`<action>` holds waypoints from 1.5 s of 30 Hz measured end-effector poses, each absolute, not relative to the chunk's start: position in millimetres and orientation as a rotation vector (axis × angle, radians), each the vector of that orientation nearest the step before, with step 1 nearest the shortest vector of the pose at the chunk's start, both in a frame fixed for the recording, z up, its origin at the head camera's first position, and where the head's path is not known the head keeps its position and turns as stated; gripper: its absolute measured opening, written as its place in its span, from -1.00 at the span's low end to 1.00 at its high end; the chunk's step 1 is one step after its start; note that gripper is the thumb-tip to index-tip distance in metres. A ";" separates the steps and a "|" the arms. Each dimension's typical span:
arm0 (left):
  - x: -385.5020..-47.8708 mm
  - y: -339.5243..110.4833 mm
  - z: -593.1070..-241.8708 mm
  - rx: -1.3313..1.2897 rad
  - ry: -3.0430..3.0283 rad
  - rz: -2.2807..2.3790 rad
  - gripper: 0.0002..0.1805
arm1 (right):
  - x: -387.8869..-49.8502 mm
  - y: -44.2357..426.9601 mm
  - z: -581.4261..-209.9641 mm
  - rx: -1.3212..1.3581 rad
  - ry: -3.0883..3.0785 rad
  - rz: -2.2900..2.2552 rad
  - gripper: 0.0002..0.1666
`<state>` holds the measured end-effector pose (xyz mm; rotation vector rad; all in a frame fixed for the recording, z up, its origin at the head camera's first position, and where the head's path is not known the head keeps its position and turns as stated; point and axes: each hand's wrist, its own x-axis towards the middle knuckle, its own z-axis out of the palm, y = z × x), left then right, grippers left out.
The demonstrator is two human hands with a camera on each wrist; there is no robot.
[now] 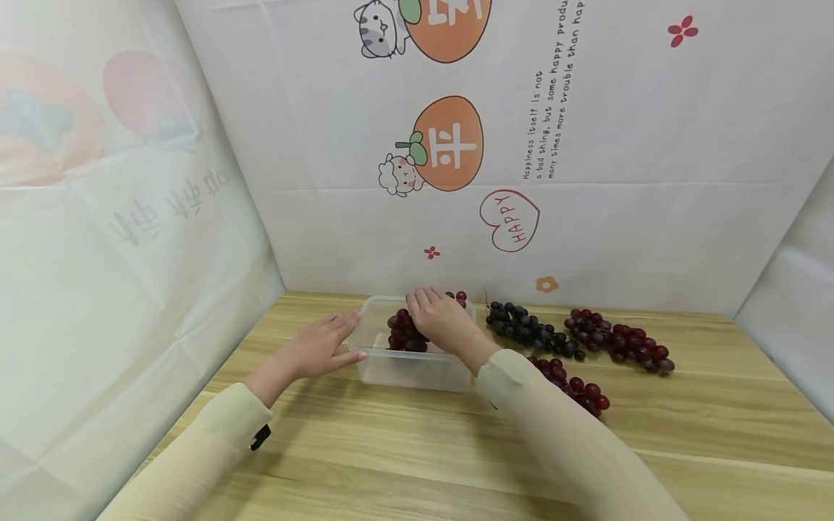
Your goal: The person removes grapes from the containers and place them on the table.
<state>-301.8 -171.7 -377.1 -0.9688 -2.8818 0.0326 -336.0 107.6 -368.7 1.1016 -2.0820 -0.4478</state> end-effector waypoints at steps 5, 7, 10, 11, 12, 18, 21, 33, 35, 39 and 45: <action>-303.0 -171.8 -378.1 -0.967 -2.876 0.055 -0.05 | -335.2 109.0 -366.6 1.096 -2.059 -0.441 -0.61; -303.4 -171.8 -378.5 -0.967 -2.874 0.056 -0.05 | -334.7 109.6 -365.6 1.095 -2.041 -0.435 -0.61; -303.7 -172.0 -379.1 -0.965 -2.874 0.051 -0.05 | -334.1 110.1 -364.4 1.094 -2.011 -0.429 -0.61; -303.7 -172.0 -379.2 -0.964 -2.877 0.051 -0.05 | -334.1 110.1 -364.1 1.094 -2.001 -0.429 -0.61; -303.8 -172.1 -379.4 -0.964 -2.878 0.047 -0.05 | -334.1 110.3 -363.9 1.094 -1.992 -0.429 -0.60; -304.1 -172.2 -380.5 -0.949 -2.893 0.049 -0.04 | -332.1 111.4 -359.9 1.087 -1.958 -0.435 -0.56; -304.3 -172.1 -380.7 -0.945 -2.895 0.054 -0.04 | -330.8 112.3 -356.8 1.076 -1.951 -0.438 -0.54; -305.0 -172.3 -381.6 -0.954 -2.879 0.050 -0.05 | -331.6 116.0 -347.3 1.069 -1.889 -0.391 -0.58; -304.6 -172.4 -381.5 -0.950 -2.884 0.048 -0.05 | -331.8 116.5 -345.4 1.061 -1.881 -0.386 -0.58; -303.9 -172.2 -380.8 -0.950 -2.885 0.047 -0.05 | -331.3 116.9 -340.5 1.045 -1.851 -0.372 -0.55; -304.0 -171.6 -380.6 -0.947 -2.886 0.052 -0.06 | -330.3 119.0 -331.9 1.028 -1.814 -0.371 -0.52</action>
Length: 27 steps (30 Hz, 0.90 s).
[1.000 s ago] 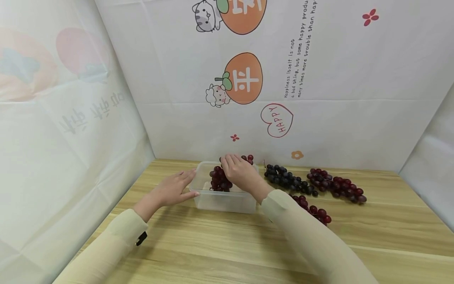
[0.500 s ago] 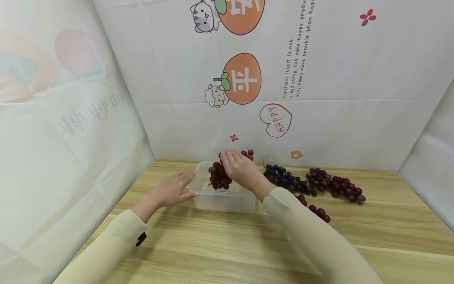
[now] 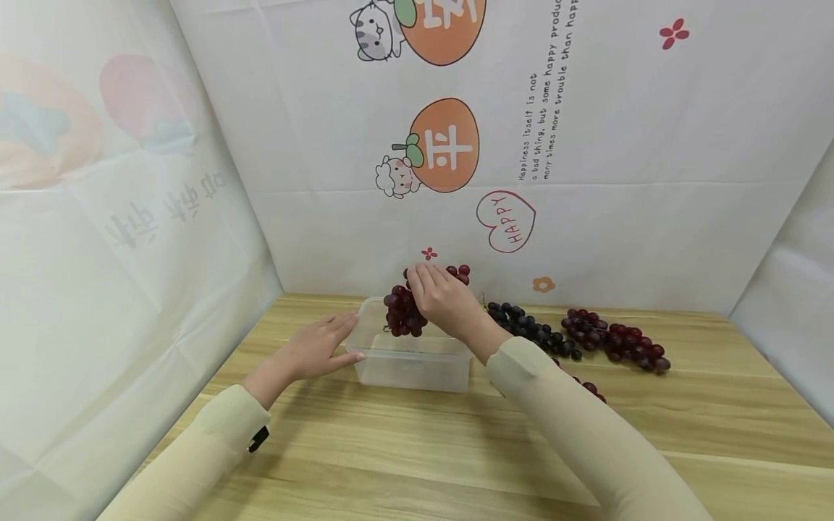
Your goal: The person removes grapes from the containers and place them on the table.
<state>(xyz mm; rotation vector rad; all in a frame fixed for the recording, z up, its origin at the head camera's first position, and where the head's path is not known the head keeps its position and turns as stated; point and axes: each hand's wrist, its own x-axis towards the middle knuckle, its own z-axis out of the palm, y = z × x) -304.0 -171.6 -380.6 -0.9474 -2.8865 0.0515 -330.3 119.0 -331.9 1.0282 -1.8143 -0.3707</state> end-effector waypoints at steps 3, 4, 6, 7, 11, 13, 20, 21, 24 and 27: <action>-304.2 -171.1 -380.2 -0.945 -2.888 0.052 -0.06 | -330.1 120.4 -328.3 1.019 -1.816 -0.367 -0.54; -304.2 -171.0 -380.1 -0.943 -2.888 0.055 -0.06 | -330.1 120.7 -327.3 1.019 -1.818 -0.360 -0.55; -304.1 -171.0 -379.7 -0.943 -2.888 0.056 -0.06 | -329.8 121.6 -325.3 1.018 -1.819 -0.346 -0.57; -303.9 -170.9 -379.6 -0.944 -2.888 0.055 -0.06 | -329.6 122.1 -324.3 1.019 -1.818 -0.337 -0.60; -303.2 -170.9 -379.0 -0.945 -2.891 0.056 -0.06 | -329.9 124.9 -321.3 1.016 -1.801 -0.301 -0.70; -303.0 -170.7 -378.8 -0.945 -2.892 0.057 -0.06 | -330.5 127.0 -319.7 1.012 -1.791 -0.287 -0.68; -302.9 -169.9 -377.6 -0.953 -2.887 0.055 -0.06 | -330.7 135.6 -312.7 0.988 -1.764 -0.237 -0.58; -302.9 -169.9 -377.4 -0.956 -2.887 0.054 -0.06 | -331.0 136.7 -312.0 0.983 -1.754 -0.231 -0.57; -302.3 -170.0 -376.7 -0.957 -2.889 0.063 -0.06 | -330.4 140.5 -309.9 0.975 -1.731 -0.227 -0.54; -301.5 -170.4 -375.9 -0.961 -2.886 0.062 -0.06 | -329.0 144.8 -307.7 0.978 -1.732 -0.216 -0.55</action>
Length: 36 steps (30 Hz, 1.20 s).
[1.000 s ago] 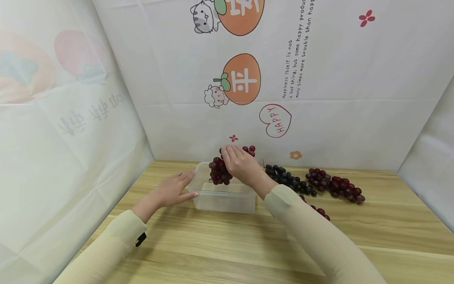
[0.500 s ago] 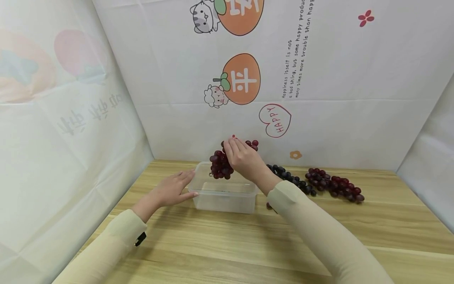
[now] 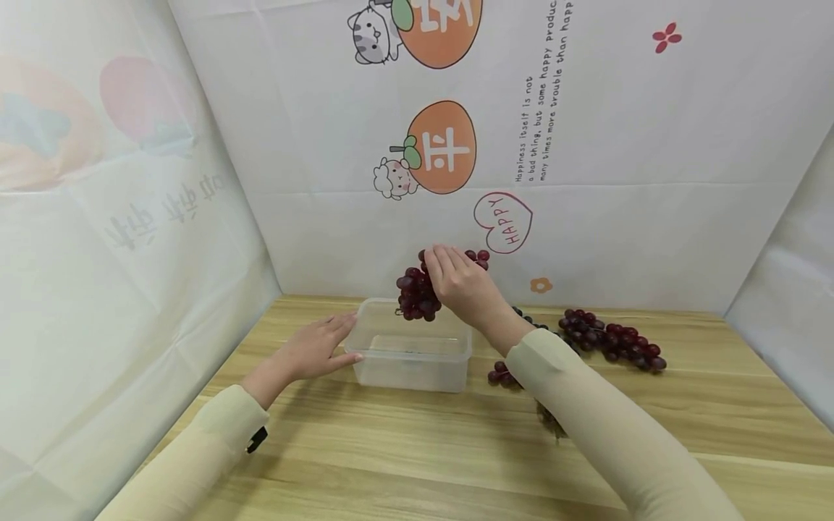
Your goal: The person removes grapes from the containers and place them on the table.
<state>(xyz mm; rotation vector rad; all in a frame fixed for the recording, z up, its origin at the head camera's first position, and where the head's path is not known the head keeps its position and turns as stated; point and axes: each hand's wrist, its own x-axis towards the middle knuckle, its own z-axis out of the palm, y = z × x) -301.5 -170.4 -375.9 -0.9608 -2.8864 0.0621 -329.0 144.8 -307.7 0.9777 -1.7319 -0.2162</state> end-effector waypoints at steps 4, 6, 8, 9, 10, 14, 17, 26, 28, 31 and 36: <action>-301.6 -170.5 -376.1 -0.974 -2.876 0.051 -0.06 | -326.8 151.9 -304.4 0.967 -1.751 -0.215 -0.58; -301.9 -170.7 -376.5 -0.977 -2.871 0.050 -0.06 | -325.5 155.6 -302.0 0.959 -1.757 -0.218 -0.60; -302.3 -171.4 -377.2 -0.976 -2.868 0.060 -0.06 | -324.2 159.3 -299.6 0.955 -1.760 -0.218 -0.64; -302.5 -171.8 -377.5 -0.975 -2.866 0.065 -0.05 | -323.3 161.2 -298.3 0.956 -1.762 -0.212 -0.65; -302.6 -172.2 -377.7 -0.972 -2.867 0.067 -0.05 | -322.2 163.2 -297.0 0.955 -1.762 -0.208 -0.67; -303.1 -173.0 -378.3 -0.972 -2.865 0.076 -0.05 | -318.5 171.4 -292.1 0.944 -1.758 -0.203 -0.69; -303.1 -173.0 -378.3 -0.971 -2.865 0.071 -0.05 | -316.4 177.2 -288.8 0.917 -1.754 -0.208 -0.66; -305.3 -172.5 -379.7 -0.980 -2.866 0.060 -0.04 | -310.4 195.7 -284.6 0.841 -1.691 -0.122 -0.59; -305.5 -172.6 -379.8 -0.985 -2.857 0.051 -0.04 | -309.4 201.0 -284.6 0.824 -1.678 -0.102 -0.61; -305.1 -172.8 -379.4 -0.990 -2.854 0.035 -0.05 | -307.5 209.1 -284.4 0.796 -1.667 -0.081 -0.62; -304.3 -173.1 -378.4 -0.994 -2.864 0.030 -0.06 | -303.2 223.8 -284.3 0.748 -1.677 -0.072 -0.62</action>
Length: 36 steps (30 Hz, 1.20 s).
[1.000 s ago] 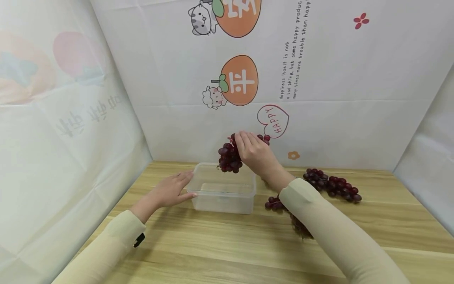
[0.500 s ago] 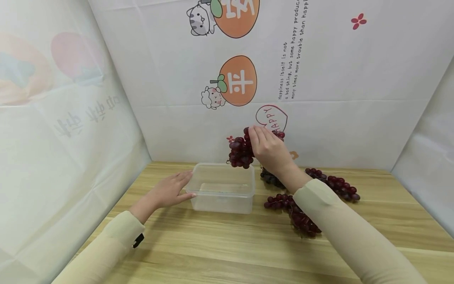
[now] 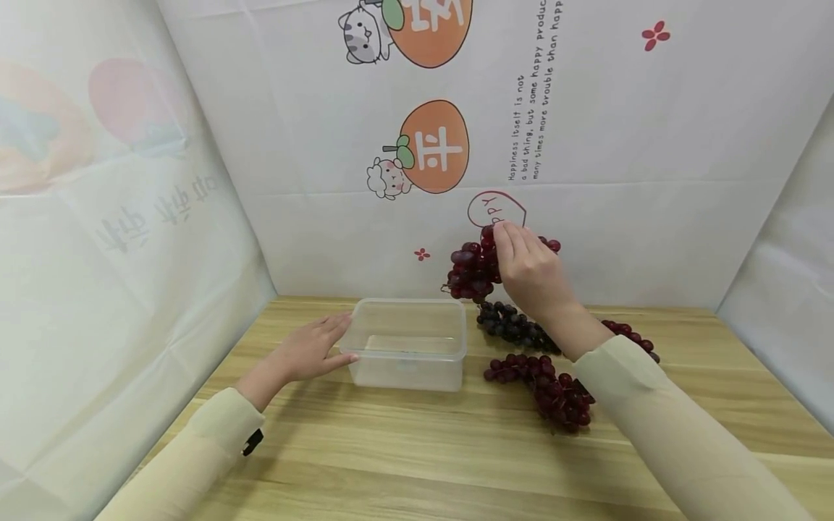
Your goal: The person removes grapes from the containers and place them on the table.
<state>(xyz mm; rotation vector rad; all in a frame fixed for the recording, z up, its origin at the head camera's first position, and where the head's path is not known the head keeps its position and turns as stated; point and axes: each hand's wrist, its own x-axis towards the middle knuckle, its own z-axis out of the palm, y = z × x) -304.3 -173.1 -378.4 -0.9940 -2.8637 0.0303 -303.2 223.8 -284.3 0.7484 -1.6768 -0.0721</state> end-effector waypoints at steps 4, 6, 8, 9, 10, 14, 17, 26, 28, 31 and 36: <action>-303.6 -173.4 -378.1 -0.992 -2.865 0.041 -0.05 | -297.4 238.0 -284.3 0.735 -1.718 -0.076 -0.44; -303.4 -173.4 -378.0 -0.997 -2.861 0.049 -0.05 | -295.0 245.0 -284.7 0.724 -1.725 -0.080 -0.41; -303.8 -173.7 -377.9 -1.001 -2.857 0.061 -0.04 | -293.4 251.0 -285.0 0.707 -1.724 -0.088 -0.48; -304.0 -173.9 -377.8 -1.002 -2.857 0.063 -0.04 | -292.7 253.8 -285.3 0.694 -1.717 -0.088 -0.51; -304.2 -174.0 -377.8 -1.003 -2.857 0.065 -0.04 | -291.8 256.9 -285.5 0.684 -1.714 -0.088 -0.53; -304.9 -174.4 -378.2 -1.005 -2.851 0.066 -0.04 | -286.9 269.2 -285.9 0.640 -1.709 -0.092 -0.54; -305.4 -174.2 -378.5 -1.005 -2.850 0.076 -0.04 | -281.7 278.1 -286.5 0.612 -1.712 -0.091 -0.54; -303.4 -172.6 -375.0 -1.009 -2.852 0.085 -0.05 | -268.0 303.2 -293.1 0.551 -1.714 -0.111 -0.53; -302.7 -172.3 -374.1 -1.009 -2.852 0.084 -0.05 | -265.6 308.9 -294.8 0.548 -1.719 -0.124 -0.52; -302.1 -172.2 -373.4 -1.008 -2.854 0.085 -0.05 | -262.7 316.6 -297.2 0.547 -1.710 -0.134 -0.51; -301.9 -172.9 -373.5 -1.009 -2.858 0.091 -0.05 | -259.1 325.2 -299.5 0.535 -1.668 -0.126 -0.55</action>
